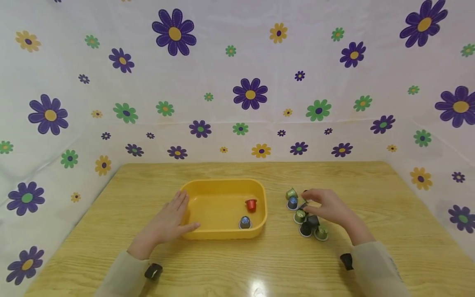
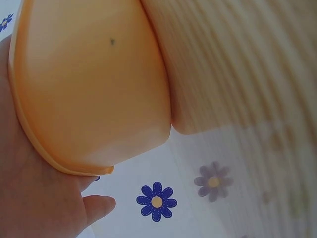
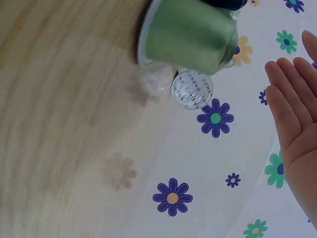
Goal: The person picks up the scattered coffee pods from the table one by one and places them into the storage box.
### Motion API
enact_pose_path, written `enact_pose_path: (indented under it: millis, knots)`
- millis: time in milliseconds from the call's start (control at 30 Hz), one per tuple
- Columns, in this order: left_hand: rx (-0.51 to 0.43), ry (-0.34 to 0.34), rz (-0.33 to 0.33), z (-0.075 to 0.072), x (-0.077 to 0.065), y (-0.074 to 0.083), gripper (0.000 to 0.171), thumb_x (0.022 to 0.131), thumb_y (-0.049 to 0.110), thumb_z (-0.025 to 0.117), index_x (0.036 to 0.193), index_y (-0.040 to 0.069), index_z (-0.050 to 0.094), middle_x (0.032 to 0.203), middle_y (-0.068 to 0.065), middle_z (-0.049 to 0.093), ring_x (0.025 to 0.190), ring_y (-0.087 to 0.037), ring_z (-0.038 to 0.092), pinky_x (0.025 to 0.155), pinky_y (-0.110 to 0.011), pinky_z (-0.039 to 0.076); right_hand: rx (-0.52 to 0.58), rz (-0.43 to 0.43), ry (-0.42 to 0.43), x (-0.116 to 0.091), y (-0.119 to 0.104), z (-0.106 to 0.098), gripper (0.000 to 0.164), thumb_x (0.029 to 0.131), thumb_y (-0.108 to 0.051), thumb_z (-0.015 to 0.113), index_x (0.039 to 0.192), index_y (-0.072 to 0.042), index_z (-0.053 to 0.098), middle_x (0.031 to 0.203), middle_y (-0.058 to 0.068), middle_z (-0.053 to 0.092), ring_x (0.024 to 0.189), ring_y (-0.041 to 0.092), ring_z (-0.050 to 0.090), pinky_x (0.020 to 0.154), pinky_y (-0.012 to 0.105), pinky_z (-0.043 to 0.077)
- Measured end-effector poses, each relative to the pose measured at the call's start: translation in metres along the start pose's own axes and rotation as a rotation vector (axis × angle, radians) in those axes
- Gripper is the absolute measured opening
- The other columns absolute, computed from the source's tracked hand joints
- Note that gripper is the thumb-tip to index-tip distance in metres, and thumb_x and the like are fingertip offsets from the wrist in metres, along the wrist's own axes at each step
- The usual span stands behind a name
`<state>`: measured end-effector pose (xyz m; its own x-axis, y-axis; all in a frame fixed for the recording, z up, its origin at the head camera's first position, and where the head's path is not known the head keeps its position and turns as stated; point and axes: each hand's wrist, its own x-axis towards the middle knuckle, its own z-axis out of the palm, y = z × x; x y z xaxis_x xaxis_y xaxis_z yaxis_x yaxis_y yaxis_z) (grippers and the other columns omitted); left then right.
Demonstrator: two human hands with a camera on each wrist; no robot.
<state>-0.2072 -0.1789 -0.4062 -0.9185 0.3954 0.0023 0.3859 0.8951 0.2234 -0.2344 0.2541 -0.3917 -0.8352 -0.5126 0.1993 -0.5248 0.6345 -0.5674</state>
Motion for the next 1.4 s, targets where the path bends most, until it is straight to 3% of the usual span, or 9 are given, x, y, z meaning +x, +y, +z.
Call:
enact_pose_path:
  millis: [300, 700, 1400]
  knots:
    - [0.007, 0.001, 0.003, -0.001, 0.001, 0.0, 0.097, 0.081, 0.067, 0.035, 0.137, -0.01, 0.017, 0.144, -0.022, 0.009, 0.132, -0.032, 0.001, 0.099, -0.054, 0.016, -0.051, -0.027, 0.017, -0.014, 0.006, -0.005, 0.032, 0.078, -0.006, 0.066, 0.106, 0.008, 0.058, 0.102, 0.02, 0.061, 0.095, 0.037, 0.056, 0.08, 0.045, 0.044]
    - [0.01, -0.005, -0.005, -0.001, 0.0, 0.001, 0.097, 0.08, 0.068, 0.035, 0.137, -0.009, 0.016, 0.144, -0.022, 0.008, 0.132, -0.032, 0.001, 0.1, -0.053, 0.014, -0.032, 0.069, -0.034, -0.025, 0.009, -0.007, 0.032, 0.08, -0.01, 0.064, 0.106, 0.007, 0.057, 0.104, 0.02, 0.059, 0.098, 0.038, 0.054, 0.082, 0.046, 0.042]
    - [0.003, -0.001, -0.006, 0.001, 0.0, -0.001, 0.098, 0.08, 0.069, 0.033, 0.137, -0.008, 0.016, 0.144, -0.021, 0.008, 0.132, -0.031, 0.0, 0.1, -0.054, 0.015, -0.061, 0.028, -0.091, -0.033, 0.012, -0.004, 0.03, 0.08, -0.013, 0.065, 0.103, 0.006, 0.059, 0.1, 0.017, 0.062, 0.094, 0.036, 0.057, 0.078, 0.043, 0.046]
